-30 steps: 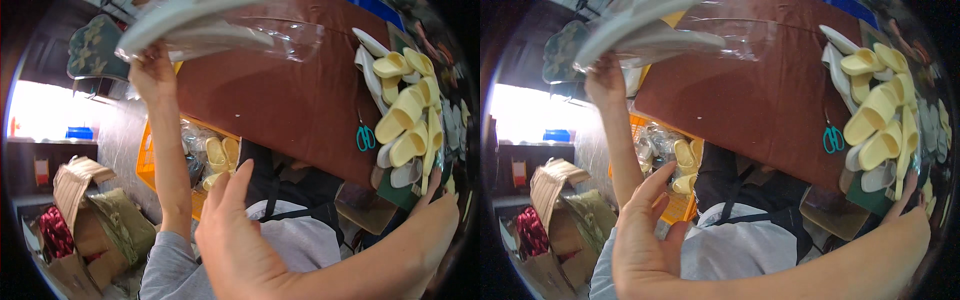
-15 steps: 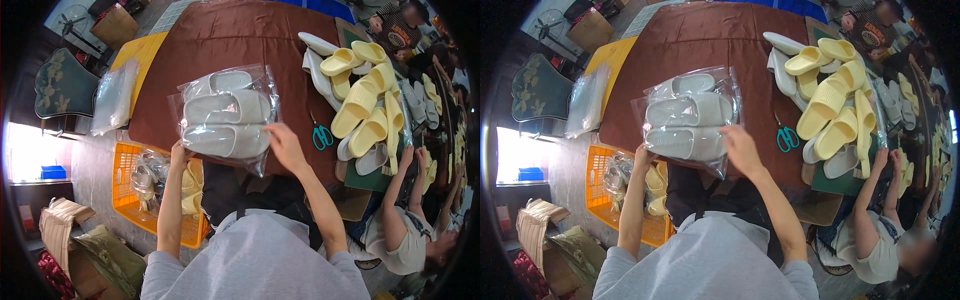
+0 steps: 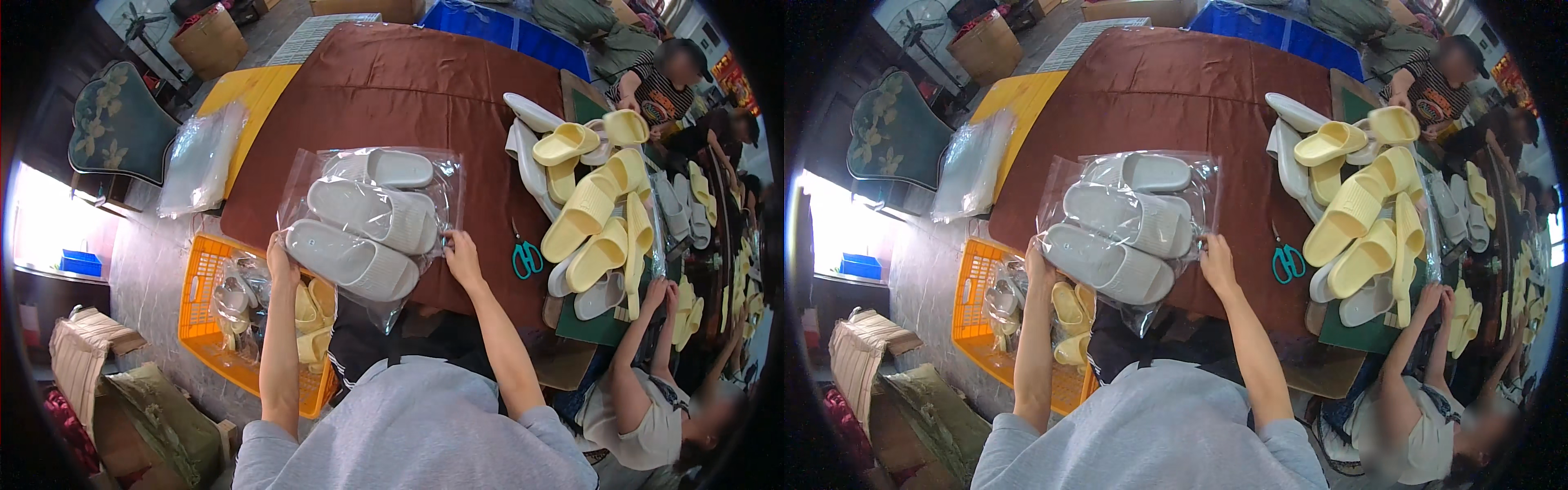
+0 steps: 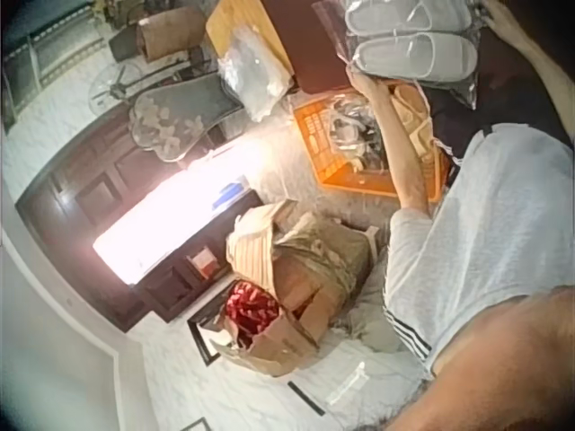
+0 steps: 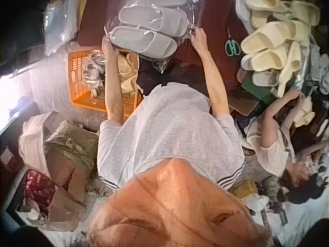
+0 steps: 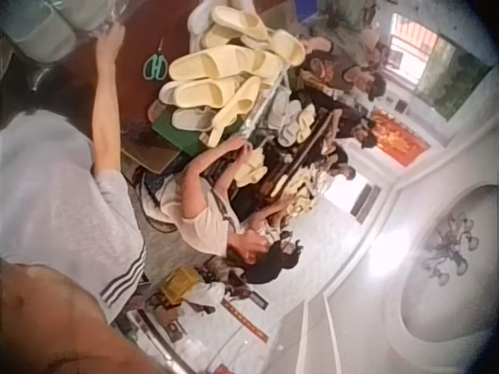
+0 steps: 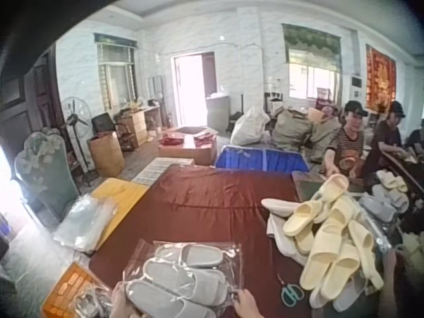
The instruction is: The person packs pairs of slippers into plastic bags by hand and arranges the bags on the table.
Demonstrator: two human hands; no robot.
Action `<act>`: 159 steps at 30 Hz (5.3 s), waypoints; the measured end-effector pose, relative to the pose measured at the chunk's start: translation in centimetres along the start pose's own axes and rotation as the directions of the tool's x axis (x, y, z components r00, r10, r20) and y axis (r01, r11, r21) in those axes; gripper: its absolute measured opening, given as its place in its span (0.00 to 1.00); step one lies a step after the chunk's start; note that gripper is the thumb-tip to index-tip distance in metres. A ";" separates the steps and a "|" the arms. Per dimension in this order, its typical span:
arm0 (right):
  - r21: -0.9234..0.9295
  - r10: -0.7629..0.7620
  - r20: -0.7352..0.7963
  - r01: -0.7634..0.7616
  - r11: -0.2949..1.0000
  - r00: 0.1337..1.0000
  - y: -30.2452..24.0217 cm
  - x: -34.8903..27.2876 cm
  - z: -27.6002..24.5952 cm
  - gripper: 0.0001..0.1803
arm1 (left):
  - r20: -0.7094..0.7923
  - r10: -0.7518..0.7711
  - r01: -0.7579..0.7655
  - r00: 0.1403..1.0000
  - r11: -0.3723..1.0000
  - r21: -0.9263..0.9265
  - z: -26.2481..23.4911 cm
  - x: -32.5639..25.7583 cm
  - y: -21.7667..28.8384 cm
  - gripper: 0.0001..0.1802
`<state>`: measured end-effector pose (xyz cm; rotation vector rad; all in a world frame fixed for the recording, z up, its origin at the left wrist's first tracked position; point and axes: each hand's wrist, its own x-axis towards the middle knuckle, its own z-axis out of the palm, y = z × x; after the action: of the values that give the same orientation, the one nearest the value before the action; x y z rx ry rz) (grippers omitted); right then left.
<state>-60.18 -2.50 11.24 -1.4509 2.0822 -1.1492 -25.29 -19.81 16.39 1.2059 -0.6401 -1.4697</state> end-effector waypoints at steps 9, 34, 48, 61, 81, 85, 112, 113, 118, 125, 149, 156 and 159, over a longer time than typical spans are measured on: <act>0.094 0.157 0.150 -0.173 0.981 0.976 -3.7 -8.0 -4.9 0.16 | 0.662 -0.177 -0.141 0.728 0.907 0.397 11.4 -1.7 15.4 0.05; 0.751 0.422 0.105 -0.350 0.560 0.901 -2.4 -7.1 -5.9 0.18 | 0.648 0.360 -0.734 0.671 0.197 0.650 8.7 -5.7 1.7 0.26; 0.935 0.313 0.291 -0.339 0.110 0.904 -3.0 -1.6 -3.9 0.13 | 0.810 0.109 -0.782 0.576 -0.215 0.585 9.8 -2.9 0.2 0.29; 0.435 -0.006 0.141 -0.057 0.899 0.990 -4.5 0.7 -2.0 0.35 | 0.737 0.073 -0.740 0.672 0.107 0.664 8.6 -1.3 -1.6 0.30; 0.538 0.101 0.088 -0.133 0.832 0.991 -6.4 -7.5 -8.6 0.19 | 0.540 -0.060 -0.193 0.839 0.896 0.400 13.2 0.5 0.7 0.14; 0.454 0.140 -0.064 -0.096 0.886 0.988 -4.5 -9.2 -9.4 0.15 | 0.422 0.096 -0.254 0.901 0.906 0.337 13.1 1.1 0.0 0.10; 0.502 0.277 -0.097 -0.193 0.843 0.956 -2.5 -10.2 -17.9 0.14 | 0.592 -0.250 -0.172 0.766 0.807 0.564 8.3 -3.7 0.6 0.15; 0.510 0.260 -0.090 -0.180 0.841 0.961 -2.6 -10.4 -18.0 0.14 | 0.638 -0.222 -0.280 0.738 0.759 0.588 8.3 -2.9 -0.3 0.13; 0.388 0.288 -0.107 -0.227 0.893 0.952 -3.1 -11.8 -21.3 0.17 | 0.528 0.209 -0.504 0.823 0.698 0.509 8.5 -2.0 -0.9 0.10; 0.460 0.448 -0.579 -0.181 0.870 0.682 -0.3 -12.1 -27.6 0.17 | 0.332 0.273 -0.408 0.903 0.785 0.466 4.8 0.4 -2.0 0.09; 0.697 0.396 0.057 -0.321 0.642 0.917 -2.9 -3.1 -9.6 0.22 | -0.203 0.343 -0.301 0.917 0.930 0.213 -5.6 8.5 -0.6 0.08; 0.756 0.659 0.324 -0.604 0.252 0.679 -4.3 -0.3 0.2 0.28 | -0.643 0.172 -0.178 0.746 0.982 0.056 -11.6 11.6 -4.8 0.04; 0.705 0.581 0.506 -0.694 0.148 0.638 -2.8 -0.2 0.4 0.20 | -0.565 -0.005 -0.014 0.825 0.999 -0.030 -10.3 11.2 -5.9 0.05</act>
<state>-58.16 -2.92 13.15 -0.0271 1.2962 -1.3194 -17.13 -26.47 3.98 1.5221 -0.2062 -1.0263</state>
